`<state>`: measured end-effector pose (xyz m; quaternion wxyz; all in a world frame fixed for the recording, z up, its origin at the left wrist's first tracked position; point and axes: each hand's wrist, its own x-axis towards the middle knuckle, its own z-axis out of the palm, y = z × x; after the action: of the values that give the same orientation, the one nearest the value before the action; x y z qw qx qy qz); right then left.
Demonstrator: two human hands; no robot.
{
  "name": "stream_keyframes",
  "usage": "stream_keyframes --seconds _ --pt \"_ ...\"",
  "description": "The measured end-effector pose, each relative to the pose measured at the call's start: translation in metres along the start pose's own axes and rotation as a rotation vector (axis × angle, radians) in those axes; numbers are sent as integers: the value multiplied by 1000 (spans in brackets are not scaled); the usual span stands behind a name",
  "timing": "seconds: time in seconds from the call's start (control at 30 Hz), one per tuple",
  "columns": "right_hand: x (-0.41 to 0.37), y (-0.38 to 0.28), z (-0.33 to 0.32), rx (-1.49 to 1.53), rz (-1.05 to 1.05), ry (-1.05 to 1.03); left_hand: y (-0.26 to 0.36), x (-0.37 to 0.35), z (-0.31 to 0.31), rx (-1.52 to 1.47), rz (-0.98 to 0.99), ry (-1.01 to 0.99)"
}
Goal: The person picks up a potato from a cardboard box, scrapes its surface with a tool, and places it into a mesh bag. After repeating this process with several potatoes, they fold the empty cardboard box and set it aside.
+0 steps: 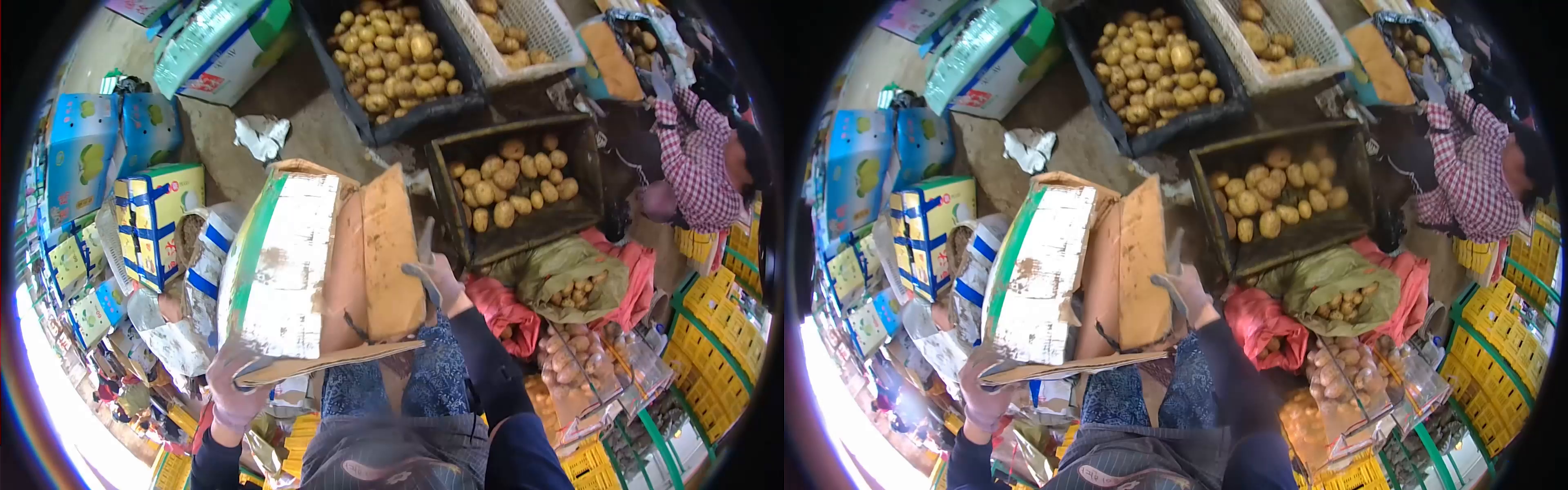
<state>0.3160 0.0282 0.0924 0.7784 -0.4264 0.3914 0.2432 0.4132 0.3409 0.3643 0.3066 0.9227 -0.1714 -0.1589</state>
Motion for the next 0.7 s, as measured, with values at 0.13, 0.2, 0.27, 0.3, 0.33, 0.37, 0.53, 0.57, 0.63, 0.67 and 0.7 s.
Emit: stream_keyframes --seconds 0.13,0.2,0.27,0.3,0.33,0.37,0.53,0.57,0.63,0.67,0.7 --pt "-50 -4 13 252 -13 14 10 -34 -69 82 -175 78" --pt "-86 -43 38 300 -100 -3 12 -57 -101 111 -175 168" --pt "-125 -88 67 206 -189 6 15 -79 -129 44 -80 246" --pt "-132 -101 77 111 -230 -12 11 -93 -137 -21 -29 279" --pt "-140 -110 86 18 -262 -24 7 -109 -142 -85 17 301" --pt "-152 -114 95 -72 -280 -25 -1 -129 -142 -120 -5 253" --pt "-199 -110 151 -852 -341 89 -43 -176 -156 -172 -97 -327" --pt "-200 -94 156 -671 -487 14 -47 -171 -160 -220 -112 -453" --pt "-207 -82 157 -817 -326 34 -61 -147 -178 -251 -40 -725" --pt "-208 -78 160 -829 -397 3 -73 -129 -183 -307 -9 -817" --pt "-210 -72 163 -837 -465 -25 -81 -110 -188 -364 26 -914"
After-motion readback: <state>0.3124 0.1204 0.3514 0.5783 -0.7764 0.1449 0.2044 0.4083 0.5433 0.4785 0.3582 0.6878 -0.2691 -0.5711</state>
